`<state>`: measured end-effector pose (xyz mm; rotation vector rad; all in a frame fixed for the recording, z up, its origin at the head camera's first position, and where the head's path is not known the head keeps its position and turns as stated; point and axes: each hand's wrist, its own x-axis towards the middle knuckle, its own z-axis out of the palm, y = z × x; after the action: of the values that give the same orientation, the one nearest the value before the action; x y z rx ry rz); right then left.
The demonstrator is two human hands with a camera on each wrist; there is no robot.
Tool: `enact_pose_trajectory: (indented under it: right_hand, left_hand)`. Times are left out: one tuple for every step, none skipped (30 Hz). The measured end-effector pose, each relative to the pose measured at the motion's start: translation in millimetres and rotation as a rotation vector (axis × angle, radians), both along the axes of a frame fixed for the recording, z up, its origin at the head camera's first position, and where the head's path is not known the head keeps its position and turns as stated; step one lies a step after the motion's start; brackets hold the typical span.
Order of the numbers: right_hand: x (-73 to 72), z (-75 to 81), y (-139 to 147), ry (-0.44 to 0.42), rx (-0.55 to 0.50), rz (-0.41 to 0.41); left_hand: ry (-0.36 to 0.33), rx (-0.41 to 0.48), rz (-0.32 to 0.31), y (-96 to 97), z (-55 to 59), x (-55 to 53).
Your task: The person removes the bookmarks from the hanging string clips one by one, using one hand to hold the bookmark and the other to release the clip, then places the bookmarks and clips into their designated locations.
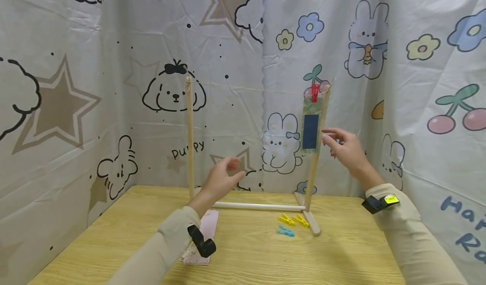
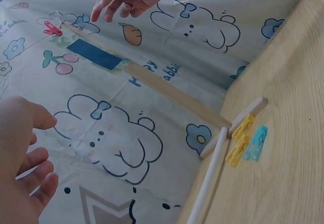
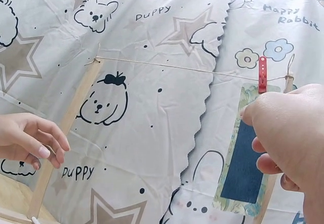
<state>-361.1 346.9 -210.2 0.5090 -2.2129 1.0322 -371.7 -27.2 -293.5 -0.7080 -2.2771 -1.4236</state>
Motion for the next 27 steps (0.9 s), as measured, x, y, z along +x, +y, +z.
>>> enact_pose_trajectory:
  right_hand:
    - [-1.2, 1.8, -0.4, -0.004, 0.0, 0.001]
    - [-2.4, 3.5, -0.9, -0.008, 0.002, 0.002]
    - [-3.5, 5.2, -1.4, -0.012, 0.003, 0.004]
    - [-4.5, 6.7, -2.2, -0.014, 0.005, 0.005]
    - [-5.5, 8.2, -2.8, -0.013, 0.005, 0.005]
    - [-6.0, 9.8, -3.7, -0.012, 0.005, 0.006]
    - [-6.9, 11.5, -4.6, -0.01, 0.008, 0.005]
    - [-7.3, 13.3, -5.7, -0.007, 0.006, 0.008]
    - [-7.8, 15.0, -6.5, -0.007, 0.003, 0.009]
    - [-8.3, 16.5, -7.5, -0.004, 0.003, 0.008]
    - [-8.7, 18.0, -8.2, -0.002, 0.004, 0.008]
    - [-8.9, 19.9, -9.1, -0.005, 0.002, 0.011]
    - [-9.7, 21.6, -9.5, -0.008, -0.001, 0.012]
    - [-9.9, 23.5, -10.2, -0.01, -0.005, 0.017]
    - [-10.4, 25.2, -10.9, -0.011, -0.008, 0.017]
    - [-10.8, 27.0, -11.9, -0.014, -0.012, 0.013]
    - [-11.2, 28.8, -12.8, -0.019, -0.017, 0.011]
    - [-11.6, 30.5, -13.8, -0.024, -0.025, 0.01]
    - [-12.3, 32.0, -14.8, -0.028, -0.034, 0.008]
    - [-12.8, 33.6, -15.9, -0.031, -0.042, 0.006]
    - [-13.7, 35.3, -16.9, -0.034, -0.049, -0.002]
    - [-14.5, 37.0, -17.7, -0.037, -0.056, -0.007]
    - [-15.3, 38.8, -18.4, -0.038, -0.065, -0.008]
    - [-16.2, 40.6, -19.1, -0.037, -0.073, -0.011]
    - [-17.1, 42.7, -20.0, -0.035, -0.079, -0.013]
    - [-17.9, 44.5, -20.7, -0.032, -0.085, -0.015]
    - [-18.5, 46.3, -21.8, -0.03, -0.09, -0.017]
  left_hand:
    - [0.001, -0.003, -0.001, 1.6, 1.4, -1.2]
    - [0.002, -0.004, -0.003, 3.4, 2.8, -2.3]
    - [0.006, -0.006, -0.005, 5.1, 4.2, -3.5]
    - [0.015, -0.006, -0.008, 6.9, 5.4, -4.8]
    - [0.021, -0.006, -0.011, 8.7, 6.4, -6.2]
    - [0.026, -0.007, -0.014, 10.6, 7.6, -7.5]
    - [0.033, -0.006, -0.016, 12.2, 8.5, -8.8]
    - [0.04, -0.005, -0.018, 13.8, 9.5, -9.8]
    - [0.042, -0.005, -0.019, 15.3, 10.4, -10.8]
    - [0.042, -0.002, -0.021, 16.8, 11.2, -11.9]
    - [0.038, 0.001, -0.023, 18.0, 12.1, -12.8]
    - [0.036, 0.002, -0.019, 19.2, 13.1, -13.4]
    - [0.036, 0.003, -0.017, 20.2, 14.5, -13.7]
    - [0.034, 0.004, -0.016, 21.3, 15.4, -14.9]
    - [0.03, 0.002, -0.013, 22.2, 16.5, -15.5]
    - [0.028, 0.001, -0.014, 23.1, 17.3, -16.4]
    - [0.027, -0.001, -0.011, 23.9, 18.3, -17.0]
    - [0.024, -0.003, -0.008, 24.8, 19.2, -17.8]
    - [0.018, -0.003, -0.008, 25.8, 19.9, -18.6]
    - [0.016, -0.004, -0.008, 27.1, 20.3, -20.0]
    - [0.011, -0.007, -0.005, 28.3, 21.0, -21.0]
    - [0.008, -0.01, -0.004, 29.7, 21.5, -22.5]
    - [0.01, -0.009, -0.003, 31.3, 22.1, -23.7]
    - [0.011, -0.007, -0.002, 32.9, 22.4, -25.1]
    - [0.016, -0.004, -0.004, 34.7, 22.6, -26.7]
    - [0.019, 0.003, -0.009, 36.4, 22.7, -28.1]
    - [0.018, 0.011, -0.013, 38.1, 22.6, -29.2]
